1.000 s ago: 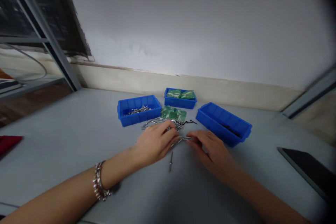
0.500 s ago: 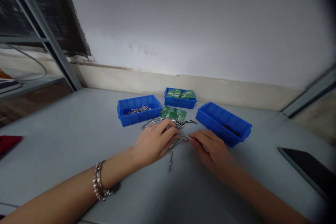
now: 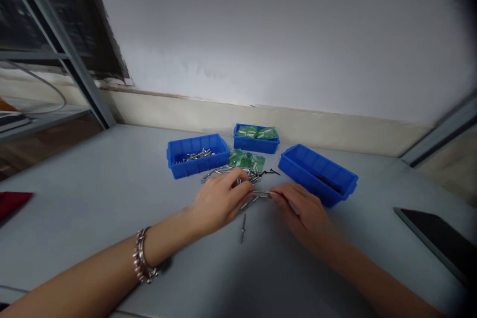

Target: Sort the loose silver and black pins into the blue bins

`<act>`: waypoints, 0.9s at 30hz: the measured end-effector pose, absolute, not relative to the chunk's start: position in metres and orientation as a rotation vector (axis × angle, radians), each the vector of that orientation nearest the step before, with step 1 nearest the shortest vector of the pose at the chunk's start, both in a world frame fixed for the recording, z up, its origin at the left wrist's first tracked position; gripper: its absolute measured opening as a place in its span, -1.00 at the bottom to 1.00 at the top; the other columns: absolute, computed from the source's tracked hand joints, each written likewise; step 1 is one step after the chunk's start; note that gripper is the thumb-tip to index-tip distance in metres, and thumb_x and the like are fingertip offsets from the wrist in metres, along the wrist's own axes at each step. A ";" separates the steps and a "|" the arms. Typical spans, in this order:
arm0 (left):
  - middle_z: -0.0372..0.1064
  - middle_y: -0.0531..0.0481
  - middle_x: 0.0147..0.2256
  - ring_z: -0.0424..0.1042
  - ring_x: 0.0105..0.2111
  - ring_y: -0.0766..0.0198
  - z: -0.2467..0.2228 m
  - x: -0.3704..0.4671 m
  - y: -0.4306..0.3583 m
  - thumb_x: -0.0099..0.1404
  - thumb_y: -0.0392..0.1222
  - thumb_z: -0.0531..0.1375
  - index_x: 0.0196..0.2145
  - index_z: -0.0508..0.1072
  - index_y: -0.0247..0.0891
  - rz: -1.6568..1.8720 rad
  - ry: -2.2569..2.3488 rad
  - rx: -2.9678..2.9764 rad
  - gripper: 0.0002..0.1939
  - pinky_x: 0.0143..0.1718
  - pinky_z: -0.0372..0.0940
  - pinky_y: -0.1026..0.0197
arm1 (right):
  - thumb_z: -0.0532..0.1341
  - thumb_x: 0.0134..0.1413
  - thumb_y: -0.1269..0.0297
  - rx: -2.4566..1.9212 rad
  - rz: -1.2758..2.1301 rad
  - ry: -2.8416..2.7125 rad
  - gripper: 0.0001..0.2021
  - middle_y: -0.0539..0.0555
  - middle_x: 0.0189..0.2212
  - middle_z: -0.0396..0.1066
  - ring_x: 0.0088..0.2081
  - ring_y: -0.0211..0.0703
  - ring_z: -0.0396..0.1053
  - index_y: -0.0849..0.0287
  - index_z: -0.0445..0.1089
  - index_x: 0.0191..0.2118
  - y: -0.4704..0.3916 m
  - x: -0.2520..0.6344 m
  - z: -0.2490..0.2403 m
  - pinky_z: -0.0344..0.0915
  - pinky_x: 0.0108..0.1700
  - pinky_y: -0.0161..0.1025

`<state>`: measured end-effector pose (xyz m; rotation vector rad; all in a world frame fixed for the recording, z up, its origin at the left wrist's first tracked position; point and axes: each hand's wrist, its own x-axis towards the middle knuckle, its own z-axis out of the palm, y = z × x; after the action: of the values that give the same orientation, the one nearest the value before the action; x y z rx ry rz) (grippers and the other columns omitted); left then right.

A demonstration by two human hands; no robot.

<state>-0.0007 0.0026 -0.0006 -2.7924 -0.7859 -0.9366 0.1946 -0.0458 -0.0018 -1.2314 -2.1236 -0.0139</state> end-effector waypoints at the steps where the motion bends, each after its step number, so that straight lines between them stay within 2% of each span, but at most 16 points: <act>1: 0.28 -0.09 -0.28 0.32 -0.39 0.28 0.000 -0.001 0.002 0.35 -0.21 -0.10 -0.30 0.34 -0.29 -0.933 -0.785 -2.801 -0.76 -0.43 0.29 0.24 | -0.05 0.22 0.30 -1.232 -0.014 -2.116 -0.78 0.03 -0.47 0.38 -0.39 -0.19 0.33 0.15 0.29 -0.36 -0.046 0.195 -0.001 0.23 -0.32 -0.24; 10: 0.27 -0.10 -0.26 0.32 -0.38 0.29 -0.001 -0.001 0.002 0.35 -0.21 -0.12 -0.28 0.32 -0.30 -0.973 -0.781 -2.801 -0.75 -0.41 0.30 0.25 | -0.10 0.22 0.32 -1.286 0.026 -2.288 -0.71 0.09 -0.47 0.42 -0.39 -0.13 0.36 0.19 0.34 -0.35 -0.042 0.192 -0.004 0.26 -0.33 -0.19; 17: 0.27 -0.08 -0.25 0.31 -0.41 0.32 0.000 -0.003 0.004 0.34 -0.21 -0.09 -0.30 0.33 -0.29 -0.922 -0.871 -2.782 -0.77 -0.43 0.27 0.26 | -0.08 0.23 0.29 -1.321 0.036 -2.151 -0.76 0.08 -0.38 0.44 -0.33 -0.13 0.38 0.14 0.30 -0.31 -0.043 0.195 -0.003 0.27 -0.25 -0.18; 21: 0.26 -0.08 -0.26 0.31 -0.32 0.28 0.005 -0.011 0.016 0.33 -0.22 -0.06 -0.30 0.32 -0.30 -1.057 -1.073 -2.601 -0.80 -0.30 0.27 0.22 | -0.04 0.20 0.30 -1.407 0.119 -2.154 -0.83 0.06 -0.39 0.44 -0.34 -0.14 0.38 0.13 0.28 -0.28 -0.043 0.195 -0.004 0.28 -0.31 -0.21; 27: 0.26 -0.09 -0.21 0.33 -0.38 0.25 0.017 -0.032 0.044 0.34 -0.13 -0.07 -0.31 0.36 -0.29 -0.910 -1.532 -2.177 -0.73 -0.40 0.22 0.22 | -0.02 0.18 0.37 -1.401 0.169 -2.235 -0.84 0.05 -0.38 0.43 -0.32 -0.14 0.36 0.14 0.29 -0.29 -0.045 0.195 -0.007 0.27 -0.28 -0.18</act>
<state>-0.0318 0.0442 0.0168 -2.1770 -1.5317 -0.9095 0.1953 -0.0452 -0.0065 -1.4014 -2.2349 0.1691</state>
